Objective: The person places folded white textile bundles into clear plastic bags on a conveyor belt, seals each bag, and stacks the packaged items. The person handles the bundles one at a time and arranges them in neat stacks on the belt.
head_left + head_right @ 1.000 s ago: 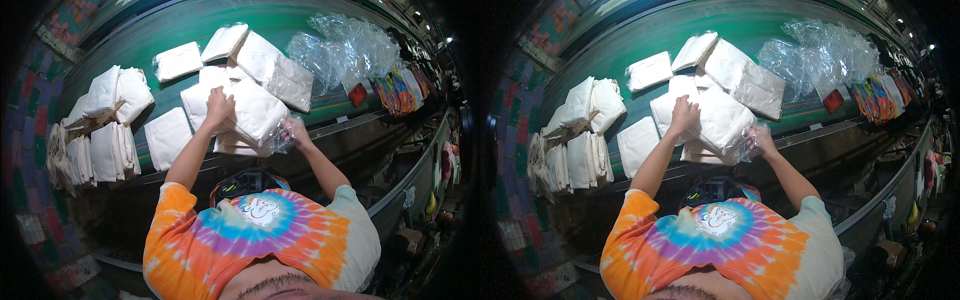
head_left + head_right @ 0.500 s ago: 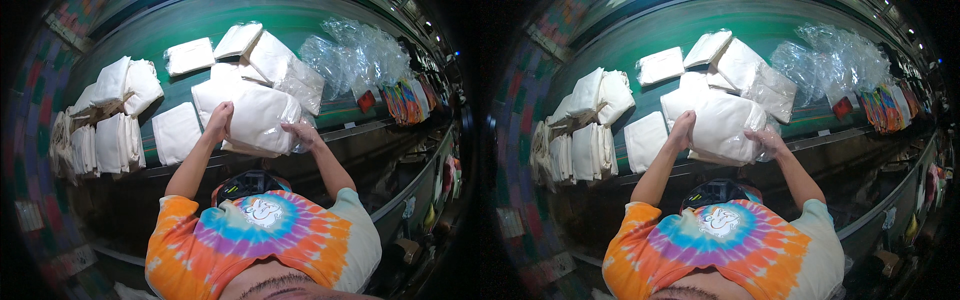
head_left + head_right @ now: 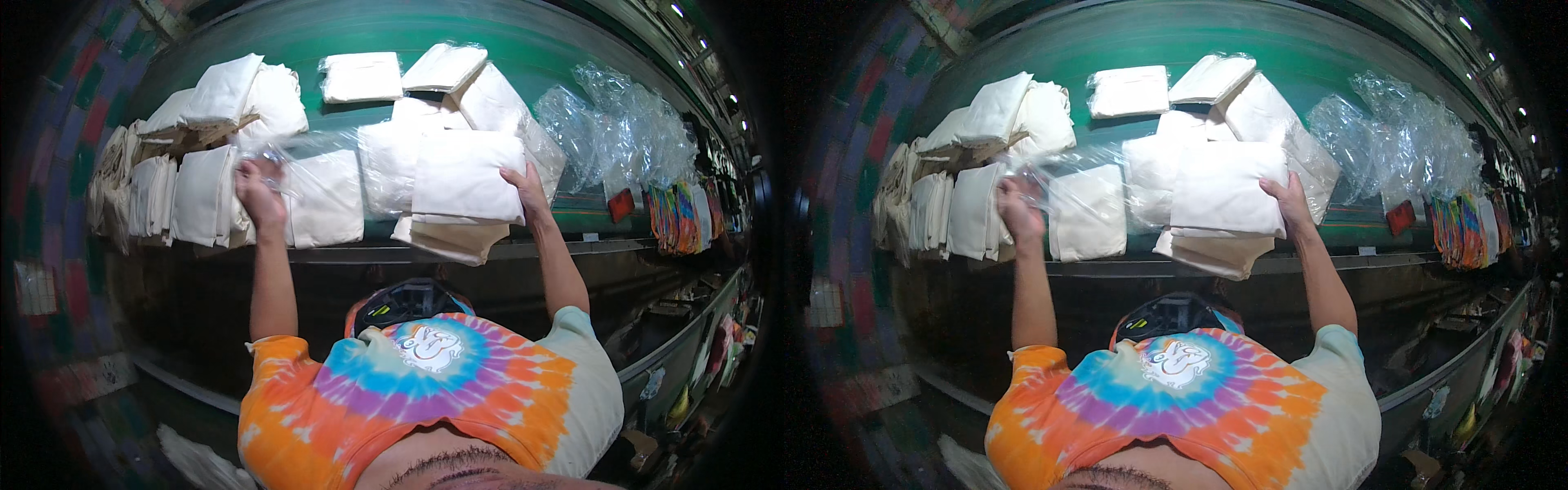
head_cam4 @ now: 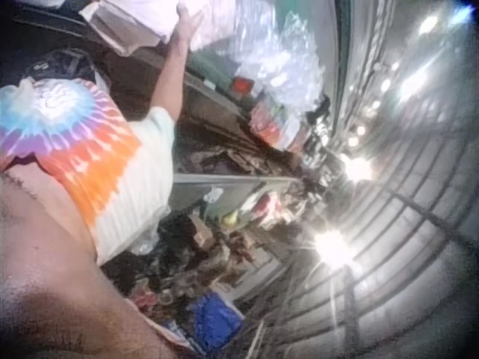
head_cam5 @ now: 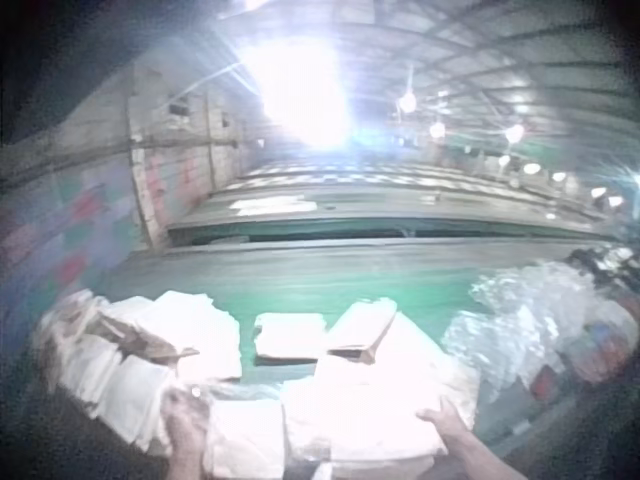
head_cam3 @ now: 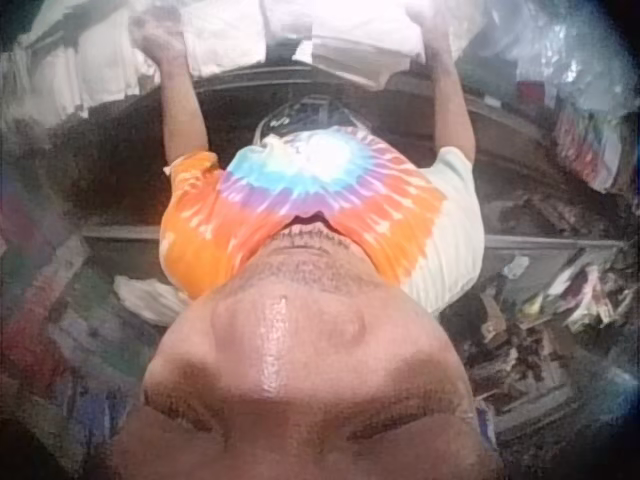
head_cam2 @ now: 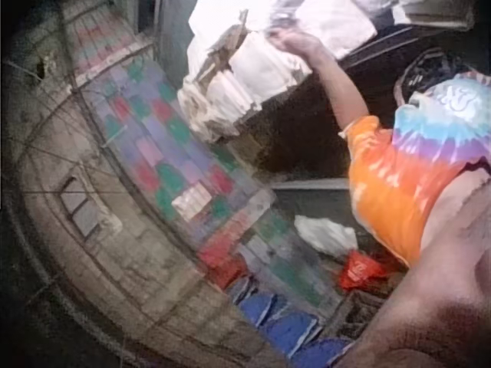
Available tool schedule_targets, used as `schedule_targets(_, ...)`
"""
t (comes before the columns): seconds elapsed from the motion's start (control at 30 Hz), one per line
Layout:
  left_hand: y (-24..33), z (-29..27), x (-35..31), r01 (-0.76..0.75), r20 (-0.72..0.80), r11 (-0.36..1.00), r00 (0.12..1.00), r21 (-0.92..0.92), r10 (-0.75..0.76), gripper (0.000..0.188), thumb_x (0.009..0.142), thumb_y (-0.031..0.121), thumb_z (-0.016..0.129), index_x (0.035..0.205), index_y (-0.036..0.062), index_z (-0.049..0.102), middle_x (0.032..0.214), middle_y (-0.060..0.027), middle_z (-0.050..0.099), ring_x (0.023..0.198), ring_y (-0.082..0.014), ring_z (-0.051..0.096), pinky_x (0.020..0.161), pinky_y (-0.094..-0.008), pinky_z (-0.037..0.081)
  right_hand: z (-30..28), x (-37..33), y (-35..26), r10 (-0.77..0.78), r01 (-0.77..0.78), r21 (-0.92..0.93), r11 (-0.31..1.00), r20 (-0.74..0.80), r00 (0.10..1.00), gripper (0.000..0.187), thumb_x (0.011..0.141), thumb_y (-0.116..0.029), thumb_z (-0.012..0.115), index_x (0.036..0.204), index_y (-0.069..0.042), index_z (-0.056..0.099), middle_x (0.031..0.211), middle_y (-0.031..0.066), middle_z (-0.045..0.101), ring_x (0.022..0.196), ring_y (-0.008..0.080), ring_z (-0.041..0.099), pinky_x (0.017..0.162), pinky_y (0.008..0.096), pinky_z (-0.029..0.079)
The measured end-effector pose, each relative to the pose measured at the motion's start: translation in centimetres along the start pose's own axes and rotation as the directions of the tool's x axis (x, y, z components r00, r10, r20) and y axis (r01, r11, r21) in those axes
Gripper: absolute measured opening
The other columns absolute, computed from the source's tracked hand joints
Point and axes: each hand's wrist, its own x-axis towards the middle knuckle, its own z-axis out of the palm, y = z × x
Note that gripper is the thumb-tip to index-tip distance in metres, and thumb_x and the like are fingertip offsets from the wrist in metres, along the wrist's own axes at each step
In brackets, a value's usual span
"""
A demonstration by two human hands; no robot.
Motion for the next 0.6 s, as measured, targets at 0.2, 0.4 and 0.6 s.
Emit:
schedule_targets(0.2,8.5,4.2,-0.6,-0.09,0.328,0.956,0.927,-0.278,0.183,0.042,0.111,0.027,0.036,0.145,0.002,0.042,0.157,-0.0234,0.042,0.137,-0.0419,0.051,0.111,-0.0604,0.046,8.1,0.2,0.9,-0.019,0.012,0.03,0.999,0.256,0.966,0.062,0.089,-0.016,0.076,0.137,0.004,0.043,0.123,0.0136,0.062,0.111,0.0198,0.062,0.1,0.0342,0.05)
schedule_targets(0.4,7.6,6.7,-0.7,0.153,0.495,0.881,0.863,-0.448,0.101,0.043,0.108,0.031,0.043,0.143,0.0057,0.047,0.163,-0.0177,0.035,0.148,-0.0357,0.04,0.119,-0.0646,0.034,20.0,0.7,5.6,0.022,-0.178,0.304,0.936,0.454,0.891,0.059,0.094,-0.018,0.074,0.138,0.003,0.041,0.128,0.0151,0.058,0.12,0.022,0.057,0.105,0.0362,0.047)
schedule_targets(0.6,5.2,5.6,0.0,0.436,0.673,0.781,0.739,-0.447,-0.027,0.037,0.108,0.032,0.044,0.133,0.0072,0.056,0.164,-0.0164,0.034,0.15,-0.0357,0.035,0.117,-0.0651,0.036,20.7,3.3,7.1,0.239,-0.309,-0.001,0.951,0.637,0.733,0.062,0.099,-0.035,0.068,0.144,-0.001,0.041,0.133,0.0191,0.058,0.123,0.0276,0.06,0.103,0.0447,0.052)
